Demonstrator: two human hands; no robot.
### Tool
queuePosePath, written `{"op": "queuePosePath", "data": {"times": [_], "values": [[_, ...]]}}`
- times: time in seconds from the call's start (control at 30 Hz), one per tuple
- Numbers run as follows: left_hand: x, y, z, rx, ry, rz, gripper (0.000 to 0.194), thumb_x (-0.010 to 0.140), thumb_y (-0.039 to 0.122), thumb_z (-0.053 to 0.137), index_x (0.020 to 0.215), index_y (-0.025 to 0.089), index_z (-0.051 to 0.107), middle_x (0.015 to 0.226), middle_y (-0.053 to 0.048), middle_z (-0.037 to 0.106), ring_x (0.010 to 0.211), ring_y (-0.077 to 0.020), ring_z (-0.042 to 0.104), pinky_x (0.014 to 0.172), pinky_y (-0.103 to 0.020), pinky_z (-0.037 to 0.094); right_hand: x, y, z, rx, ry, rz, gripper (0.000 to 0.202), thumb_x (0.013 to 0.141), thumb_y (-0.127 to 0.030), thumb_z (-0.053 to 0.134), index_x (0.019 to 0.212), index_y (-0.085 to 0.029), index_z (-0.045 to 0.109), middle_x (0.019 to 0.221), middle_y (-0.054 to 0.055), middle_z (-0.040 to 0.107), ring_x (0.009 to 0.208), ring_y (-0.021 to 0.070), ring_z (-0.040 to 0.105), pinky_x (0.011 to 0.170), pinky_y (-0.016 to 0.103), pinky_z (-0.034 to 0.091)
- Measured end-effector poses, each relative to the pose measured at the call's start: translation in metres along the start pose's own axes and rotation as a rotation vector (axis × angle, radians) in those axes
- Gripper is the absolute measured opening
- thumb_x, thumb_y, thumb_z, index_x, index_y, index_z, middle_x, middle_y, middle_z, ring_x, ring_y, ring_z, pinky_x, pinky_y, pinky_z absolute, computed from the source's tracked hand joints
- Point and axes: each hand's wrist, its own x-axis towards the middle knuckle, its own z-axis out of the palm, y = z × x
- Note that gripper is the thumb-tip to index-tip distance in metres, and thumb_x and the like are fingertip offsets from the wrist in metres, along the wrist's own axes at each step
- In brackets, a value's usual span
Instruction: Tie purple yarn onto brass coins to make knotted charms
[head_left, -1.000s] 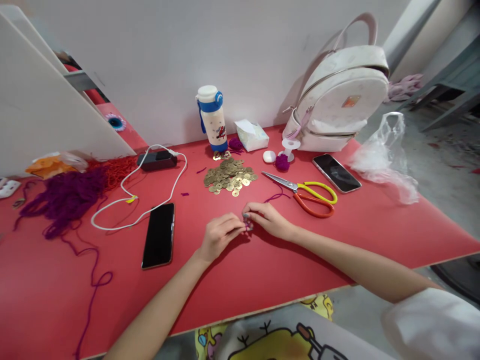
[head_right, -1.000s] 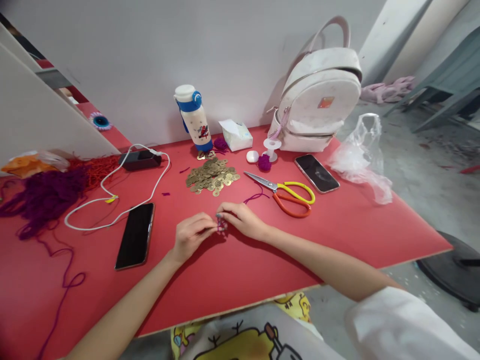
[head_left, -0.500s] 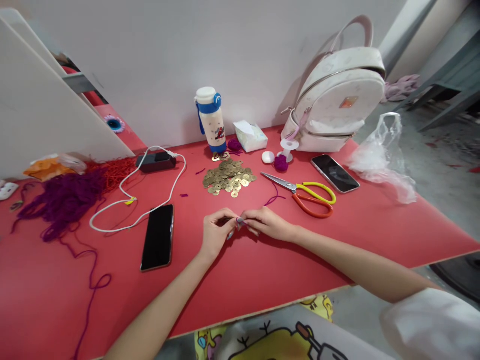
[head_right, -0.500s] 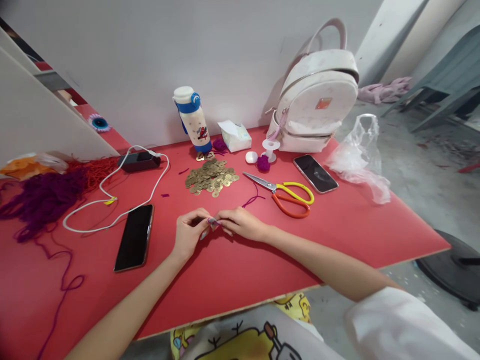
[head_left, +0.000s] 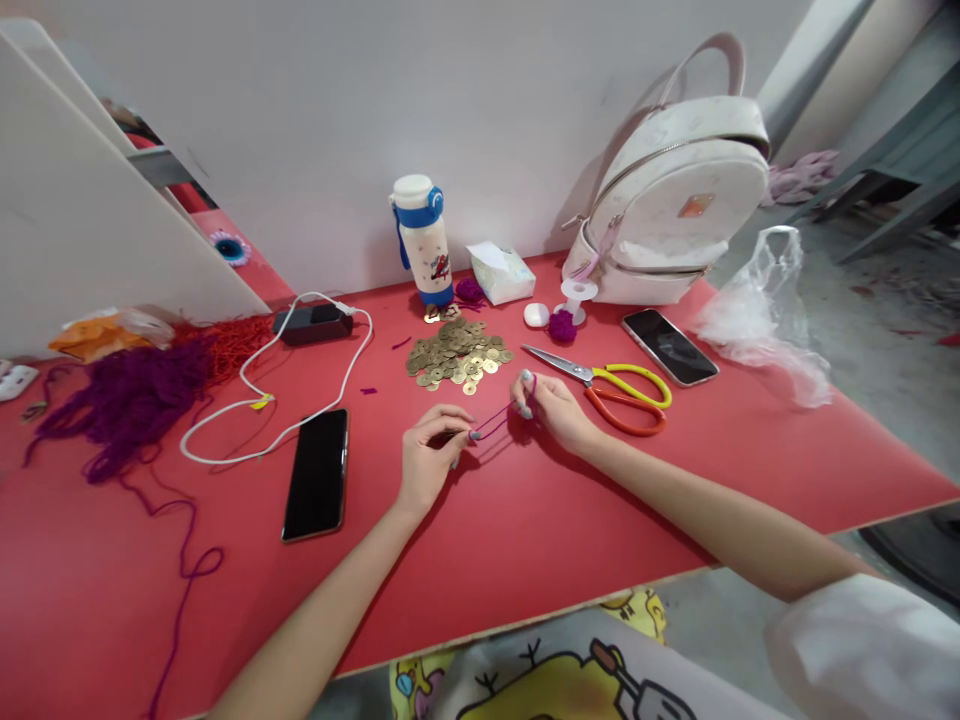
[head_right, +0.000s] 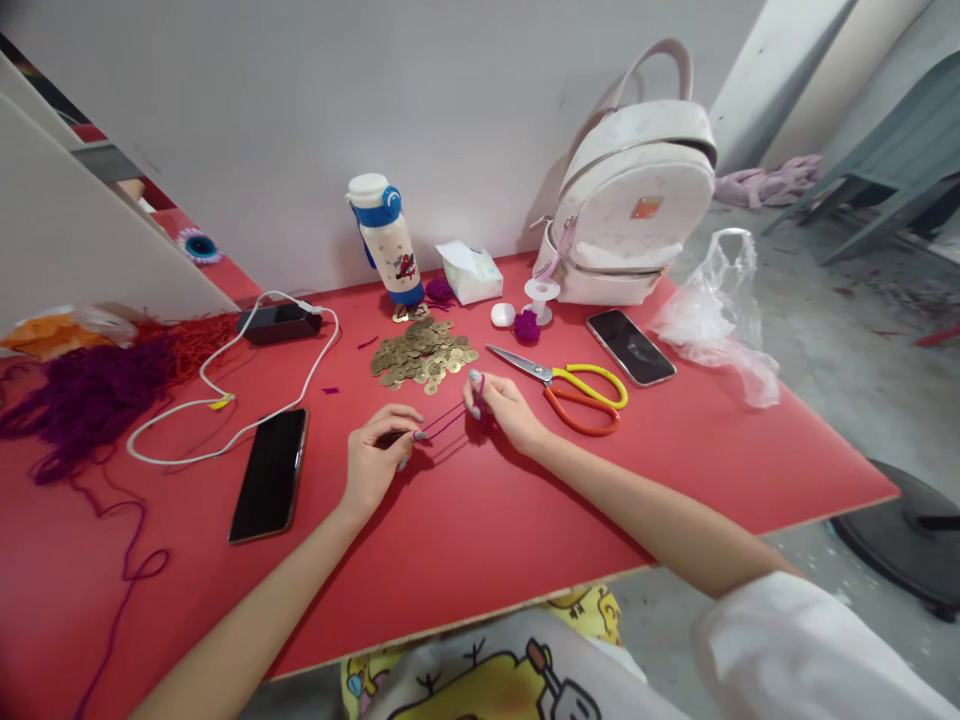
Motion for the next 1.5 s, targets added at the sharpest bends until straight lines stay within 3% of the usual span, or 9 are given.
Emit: {"op": "queuePosePath", "data": {"times": [0.1, 0.3, 0.57, 0.73, 0.83, 0.9, 1.03, 1.33, 1.5], "values": [[-0.003, 0.004, -0.002, -0.065, -0.114, 0.009, 0.024, 0.078, 0.033, 0.072, 0.063, 0.015, 0.069, 0.106, -0.012, 0.073, 0.037, -0.0015, 0.039, 0.038, -0.023, 0.037, 0.015, 0.0, -0.012, 0.106, 0.111, -0.036, 0.051, 0.085, -0.065, 0.058, 0.063, -0.021, 0.042, 0.055, -0.006, 0.035, 0.043, 0.0085, 0.033, 0.039, 0.022, 0.032], [-0.008, 0.004, 0.001, -0.17, -0.324, -0.084, 0.033, 0.074, 0.041, 0.077, 0.058, 0.014, 0.067, 0.085, -0.013, 0.076, 0.035, -0.0029, 0.041, 0.034, -0.02, 0.033, 0.033, -0.009, -0.038, 0.215, 0.254, -0.001, 0.048, 0.088, -0.056, 0.057, 0.064, -0.022, 0.033, 0.055, -0.007, 0.029, 0.043, 0.0083, 0.028, 0.04, 0.021, 0.032], [0.002, -0.006, -0.002, -0.343, -0.202, -0.113, 0.036, 0.07, 0.045, 0.08, 0.06, 0.013, 0.066, 0.079, -0.01, 0.073, 0.03, -0.0005, 0.036, 0.032, -0.019, 0.027, 0.029, -0.005, -0.04, 0.173, 0.389, 0.018, 0.026, 0.083, -0.044, 0.063, 0.088, -0.022, 0.051, 0.083, 0.002, 0.068, 0.064, 0.0111, 0.061, 0.055, 0.021, 0.048], [0.007, -0.012, -0.003, -0.285, 0.084, -0.128, 0.028, 0.071, 0.04, 0.08, 0.065, 0.014, 0.07, 0.061, -0.001, 0.061, 0.036, -0.0017, 0.035, 0.036, -0.018, 0.025, 0.02, -0.011, -0.028, -0.254, 0.408, -0.346, 0.033, 0.088, -0.03, 0.056, 0.12, -0.03, 0.047, 0.128, 0.005, 0.057, 0.099, 0.0167, 0.062, 0.073, 0.029, 0.054], [0.008, -0.014, -0.004, -0.222, 0.222, -0.151, 0.026, 0.07, 0.038, 0.08, 0.067, 0.014, 0.07, 0.046, 0.005, 0.045, 0.037, -0.0035, 0.033, 0.038, -0.018, 0.024, 0.007, -0.014, -0.016, -0.564, 0.299, -0.54, 0.02, 0.093, -0.025, 0.051, 0.112, -0.026, 0.058, 0.109, 0.005, 0.061, 0.098, 0.0194, 0.058, 0.083, 0.034, 0.051], [0.007, -0.015, -0.004, -0.182, 0.268, -0.157, 0.025, 0.07, 0.038, 0.079, 0.067, 0.015, 0.069, 0.045, 0.006, 0.043, 0.038, -0.004, 0.033, 0.039, -0.018, 0.024, -0.004, -0.012, -0.005, -0.712, 0.076, -0.582, 0.02, 0.096, -0.023, 0.047, 0.102, -0.024, 0.065, 0.085, 0.003, 0.063, 0.081, 0.018, 0.058, 0.077, 0.034, 0.049], [0.006, -0.014, -0.003, -0.147, 0.276, -0.142, 0.025, 0.072, 0.038, 0.077, 0.067, 0.015, 0.068, 0.047, 0.006, 0.043, 0.04, -0.0046, 0.032, 0.04, -0.019, 0.026, -0.023, -0.002, 0.017, -1.056, -0.267, -0.737, 0.028, 0.099, -0.024, 0.045, 0.119, -0.02, 0.064, 0.083, 0.006, 0.066, 0.073, 0.017, 0.056, 0.063, 0.028, 0.044], [0.002, -0.007, 0.002, -0.055, 0.18, -0.09, 0.021, 0.073, 0.033, 0.074, 0.064, 0.016, 0.067, 0.057, 0.003, 0.055, 0.043, -0.0063, 0.038, 0.043, -0.021, 0.032, -0.024, 0.012, 0.03, -1.157, -0.272, -0.416, 0.034, 0.095, -0.042, 0.056, 0.12, -0.019, 0.059, 0.104, 0.01, 0.068, 0.089, 0.0203, 0.063, 0.067, 0.027, 0.046], [0.001, -0.004, 0.003, 0.093, 0.167, -0.023, 0.015, 0.075, 0.025, 0.07, 0.063, 0.017, 0.067, 0.063, -0.001, 0.062, 0.057, -0.0123, 0.054, 0.056, -0.023, 0.044, -0.026, 0.01, 0.031, -1.046, -0.36, -0.525, 0.024, 0.101, -0.032, 0.047, 0.09, -0.019, 0.065, 0.085, 0.005, 0.063, 0.077, 0.0156, 0.057, 0.064, 0.025, 0.041]]}}
